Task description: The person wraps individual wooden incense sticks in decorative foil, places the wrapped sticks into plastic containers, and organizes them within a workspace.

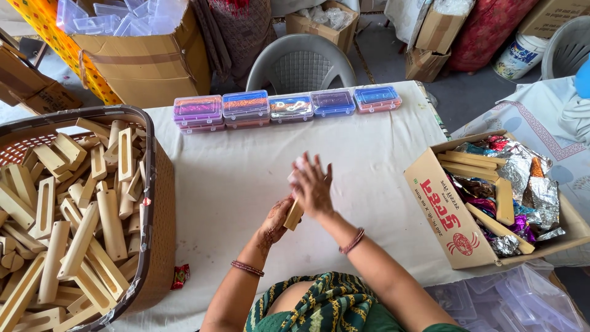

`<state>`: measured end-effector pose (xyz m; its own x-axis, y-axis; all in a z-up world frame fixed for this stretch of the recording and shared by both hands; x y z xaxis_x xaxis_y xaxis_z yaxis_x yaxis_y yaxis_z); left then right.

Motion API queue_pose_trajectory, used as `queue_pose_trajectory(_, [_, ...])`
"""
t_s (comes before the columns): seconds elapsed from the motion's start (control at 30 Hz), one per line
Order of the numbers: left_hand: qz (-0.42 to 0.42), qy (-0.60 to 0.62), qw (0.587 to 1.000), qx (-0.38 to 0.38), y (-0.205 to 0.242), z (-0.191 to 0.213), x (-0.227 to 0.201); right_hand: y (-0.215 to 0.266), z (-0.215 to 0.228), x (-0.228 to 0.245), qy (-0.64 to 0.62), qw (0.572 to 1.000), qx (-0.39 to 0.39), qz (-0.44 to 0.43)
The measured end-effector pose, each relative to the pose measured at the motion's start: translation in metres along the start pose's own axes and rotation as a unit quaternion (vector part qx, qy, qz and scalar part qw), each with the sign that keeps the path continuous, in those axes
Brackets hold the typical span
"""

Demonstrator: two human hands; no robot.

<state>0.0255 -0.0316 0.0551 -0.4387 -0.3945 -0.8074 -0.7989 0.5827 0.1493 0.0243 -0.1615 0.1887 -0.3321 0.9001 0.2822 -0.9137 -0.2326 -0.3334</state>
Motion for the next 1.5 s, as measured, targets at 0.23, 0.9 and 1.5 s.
queue_pose_trajectory(0.23, [-0.062,-0.108,0.99,-0.073,-0.036,0.017,0.061,0.008,-0.051,-0.045,-0.392,0.868,-0.252,-0.17])
queue_pose_trajectory(0.9, [0.033,-0.546,0.801,-0.241,0.052,0.029,-0.013,0.037,-0.078,-0.059,-0.216,0.935,0.28,-0.017])
queue_pose_trajectory(1.5, [-0.022,-0.691,0.681,-0.241,0.064,0.026,-0.006,0.071,-0.099,-0.077,-0.104,0.99,0.075,-0.052])
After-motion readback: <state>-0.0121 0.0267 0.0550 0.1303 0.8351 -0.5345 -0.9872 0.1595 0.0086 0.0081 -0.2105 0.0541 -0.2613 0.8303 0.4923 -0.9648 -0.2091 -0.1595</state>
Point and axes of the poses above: each hand's wrist, its own y-axis away from the middle knuckle, its own z-axis out of the back of the hand, x = y × z, the point moved 3 cm from there along -y, towards the middle knuckle, and after that the axes turned 4 degrees about -y, right-handed, at the moved point
